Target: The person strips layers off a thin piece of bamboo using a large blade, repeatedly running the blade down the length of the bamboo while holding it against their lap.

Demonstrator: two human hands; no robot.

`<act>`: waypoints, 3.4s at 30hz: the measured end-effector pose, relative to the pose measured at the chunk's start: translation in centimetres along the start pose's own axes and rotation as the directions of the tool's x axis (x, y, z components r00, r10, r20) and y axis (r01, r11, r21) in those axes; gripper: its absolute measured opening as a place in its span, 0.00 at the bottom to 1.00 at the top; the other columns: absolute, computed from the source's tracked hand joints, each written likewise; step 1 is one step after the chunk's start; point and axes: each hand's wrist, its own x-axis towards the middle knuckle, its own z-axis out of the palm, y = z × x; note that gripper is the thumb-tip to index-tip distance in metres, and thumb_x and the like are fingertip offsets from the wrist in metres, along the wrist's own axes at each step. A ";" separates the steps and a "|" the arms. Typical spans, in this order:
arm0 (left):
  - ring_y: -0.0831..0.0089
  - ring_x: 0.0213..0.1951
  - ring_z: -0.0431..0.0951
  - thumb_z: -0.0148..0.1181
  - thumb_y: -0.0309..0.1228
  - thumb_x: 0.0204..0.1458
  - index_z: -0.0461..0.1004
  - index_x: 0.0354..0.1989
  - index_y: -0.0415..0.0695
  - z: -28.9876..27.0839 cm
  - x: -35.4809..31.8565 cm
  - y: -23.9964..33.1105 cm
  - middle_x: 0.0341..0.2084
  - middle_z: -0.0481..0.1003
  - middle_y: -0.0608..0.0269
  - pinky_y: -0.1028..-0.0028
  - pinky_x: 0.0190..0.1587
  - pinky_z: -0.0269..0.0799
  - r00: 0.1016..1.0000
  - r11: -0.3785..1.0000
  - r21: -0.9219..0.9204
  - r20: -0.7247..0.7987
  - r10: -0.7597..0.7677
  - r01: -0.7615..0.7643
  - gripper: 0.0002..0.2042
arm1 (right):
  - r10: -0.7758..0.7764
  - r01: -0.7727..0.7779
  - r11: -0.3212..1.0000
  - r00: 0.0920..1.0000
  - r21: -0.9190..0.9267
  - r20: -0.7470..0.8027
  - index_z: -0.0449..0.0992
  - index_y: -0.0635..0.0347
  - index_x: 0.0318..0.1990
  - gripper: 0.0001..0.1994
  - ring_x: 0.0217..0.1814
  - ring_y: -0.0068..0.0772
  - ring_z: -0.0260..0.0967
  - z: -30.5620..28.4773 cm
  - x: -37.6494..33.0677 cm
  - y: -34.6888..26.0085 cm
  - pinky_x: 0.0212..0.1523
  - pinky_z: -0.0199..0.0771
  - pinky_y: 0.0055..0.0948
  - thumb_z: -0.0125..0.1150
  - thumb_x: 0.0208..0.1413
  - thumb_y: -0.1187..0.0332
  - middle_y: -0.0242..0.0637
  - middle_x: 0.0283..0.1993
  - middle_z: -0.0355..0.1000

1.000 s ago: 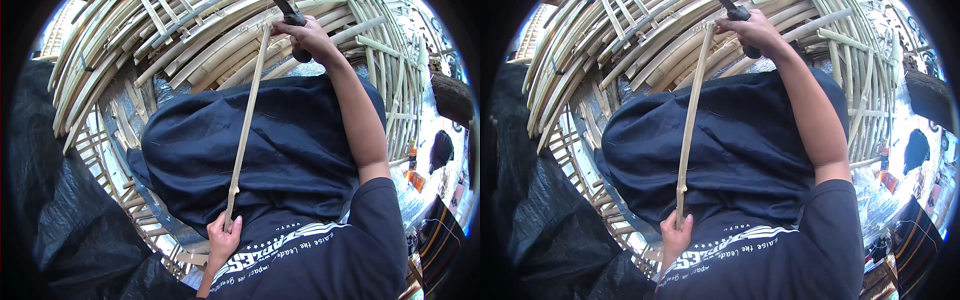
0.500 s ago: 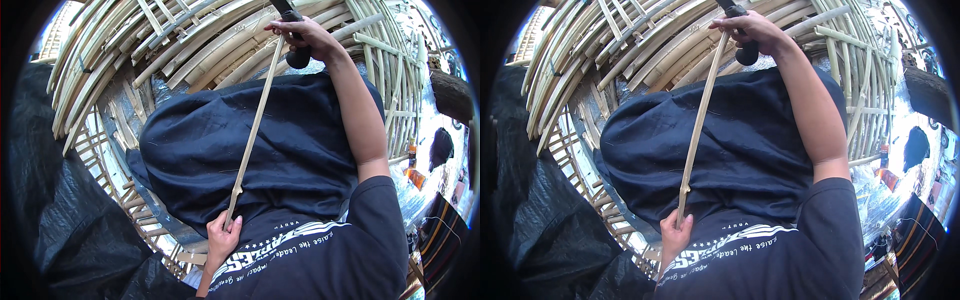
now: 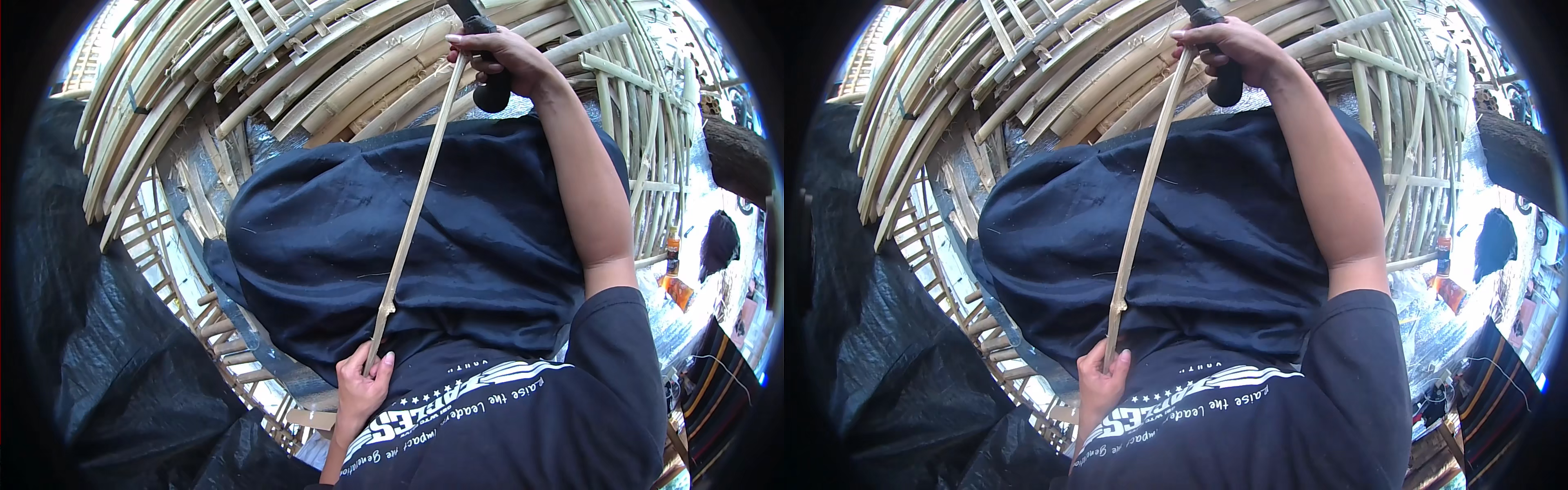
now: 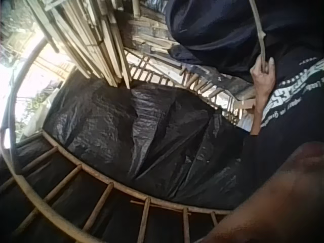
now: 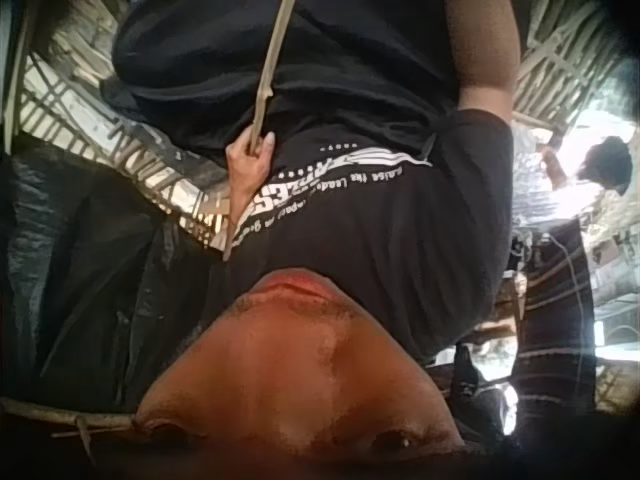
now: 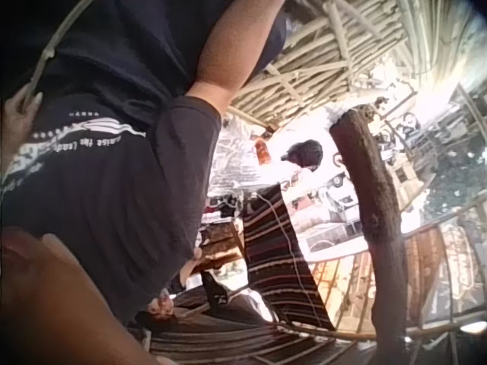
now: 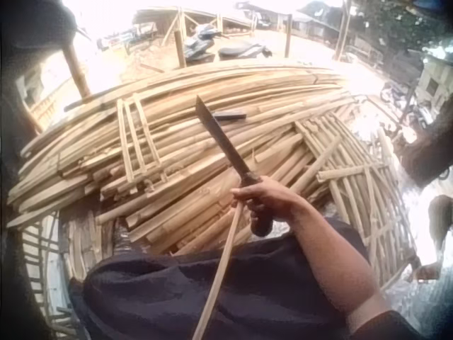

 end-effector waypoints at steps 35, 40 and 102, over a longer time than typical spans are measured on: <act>0.88 0.19 0.58 0.64 0.26 0.60 0.79 0.46 0.32 0.4 0.0 -1.1 0.14 0.60 0.76 0.80 0.23 0.56 0.987 0.978 -0.151 0.087 -0.135 0.147 0.11 | -0.390 0.291 0.863 0.903 -0.414 -0.178 0.83 0.60 0.36 0.15 0.28 0.24 0.73 -2.2 3.4 2.6 0.32 0.75 0.26 0.76 0.55 0.57 0.34 0.29 0.79; 0.88 0.19 0.58 0.65 0.27 0.60 0.79 0.45 0.32 0.9 0.0 -1.8 0.14 0.59 0.77 0.80 0.24 0.56 0.987 0.955 -0.251 0.050 -0.152 0.160 0.10 | -0.397 0.282 0.884 0.874 -0.372 -0.280 0.80 0.61 0.37 0.16 0.31 0.19 0.71 -3.2 3.9 3.1 0.34 0.70 0.20 0.77 0.54 0.58 0.31 0.32 0.77; 0.93 0.18 0.53 0.59 0.29 0.66 0.71 0.37 0.43 1.0 15.2 13.0 0.16 0.59 0.83 0.81 0.20 0.44 0.992 0.958 -0.270 -0.112 0.065 -0.093 0.06 | -0.463 0.423 0.333 0.852 -0.842 0.245 0.79 0.58 0.32 0.12 0.37 0.53 0.79 8.2 -4.2 1.9 0.41 0.80 0.48 0.69 0.42 0.61 0.46 0.30 0.79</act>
